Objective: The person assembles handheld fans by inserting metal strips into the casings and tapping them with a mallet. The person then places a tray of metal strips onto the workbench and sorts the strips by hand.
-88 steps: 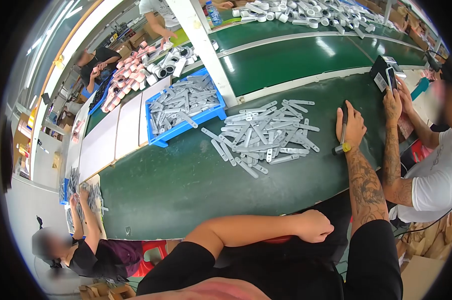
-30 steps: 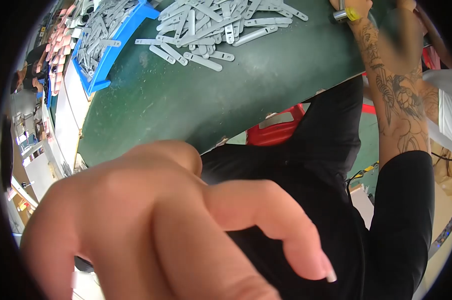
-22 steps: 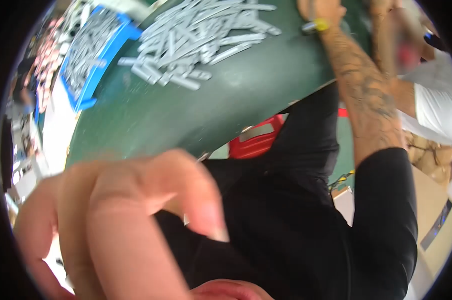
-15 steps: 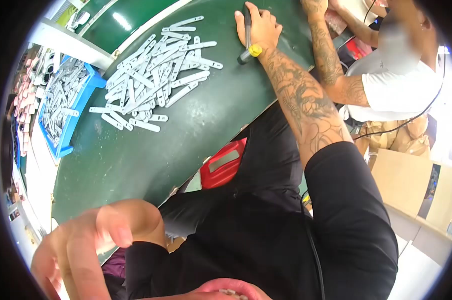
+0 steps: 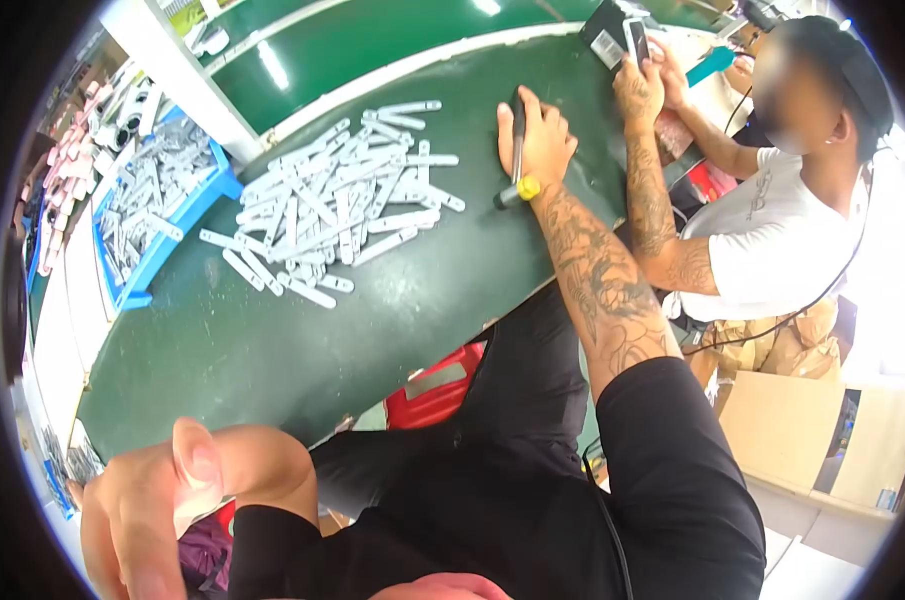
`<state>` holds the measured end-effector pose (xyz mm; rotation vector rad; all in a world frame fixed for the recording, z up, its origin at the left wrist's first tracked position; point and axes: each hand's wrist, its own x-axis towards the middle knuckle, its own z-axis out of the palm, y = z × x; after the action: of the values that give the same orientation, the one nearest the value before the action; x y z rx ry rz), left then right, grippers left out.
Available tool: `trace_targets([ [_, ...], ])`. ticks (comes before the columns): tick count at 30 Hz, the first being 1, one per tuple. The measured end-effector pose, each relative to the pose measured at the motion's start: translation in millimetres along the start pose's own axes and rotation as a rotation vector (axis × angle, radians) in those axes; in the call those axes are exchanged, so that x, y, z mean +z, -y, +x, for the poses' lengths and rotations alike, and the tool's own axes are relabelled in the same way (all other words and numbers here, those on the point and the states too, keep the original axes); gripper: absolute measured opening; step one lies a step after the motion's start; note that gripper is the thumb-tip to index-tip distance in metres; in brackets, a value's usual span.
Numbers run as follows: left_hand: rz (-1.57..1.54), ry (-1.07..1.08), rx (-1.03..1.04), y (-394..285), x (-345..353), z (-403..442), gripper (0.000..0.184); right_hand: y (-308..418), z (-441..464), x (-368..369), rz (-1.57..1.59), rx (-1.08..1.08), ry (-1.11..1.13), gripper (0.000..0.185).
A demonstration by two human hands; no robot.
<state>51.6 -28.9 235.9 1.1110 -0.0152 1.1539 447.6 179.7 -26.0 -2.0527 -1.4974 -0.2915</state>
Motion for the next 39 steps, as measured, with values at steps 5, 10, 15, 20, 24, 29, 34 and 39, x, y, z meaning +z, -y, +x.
trace_targets([
  [5, -0.101, -0.051, 0.065, -0.7, 2.7, 2.5, 0.012, -0.9, -0.9, 1.8, -0.014, 0.025, 0.035, 0.052],
  [10, -0.112, 0.232, -0.158, -13.0, -22.1, 10.4, 0.010, 1.3, -0.2, -1.9, 0.009, 0.038, 0.046, 0.054],
  [15, -0.078, 0.018, -0.119, -6.2, 2.8, -18.2, 0.010, 4.5, -0.5, -2.2, -0.011, 0.038, 0.036, 0.051],
  [20, -0.014, 0.085, 0.052, 6.7, -14.9, -15.6, 0.018, 8.8, 0.3, -4.3, -0.020, 0.054, 0.070, 0.052],
  [24, 0.075, 0.176, 0.031, -3.5, -24.3, -6.7, 0.019, 5.7, 0.4, -2.2, -0.025, 0.050, 0.073, 0.053],
  [29, -0.172, 0.340, 0.145, 2.7, -43.6, 21.2, 0.018, 5.4, -2.5, -6.4, 0.027, 0.011, 0.033, 0.052],
  [34, -0.225, 0.464, 0.230, 18.5, -52.0, 23.7, 0.037, 6.6, -3.1, -6.8, 0.025, 0.032, 0.030, 0.052],
  [39, -0.091, 0.584, 0.219, 28.6, -58.7, 31.7, 0.047, 6.7, -2.6, -7.1, 0.008, 0.058, 0.056, 0.053],
])
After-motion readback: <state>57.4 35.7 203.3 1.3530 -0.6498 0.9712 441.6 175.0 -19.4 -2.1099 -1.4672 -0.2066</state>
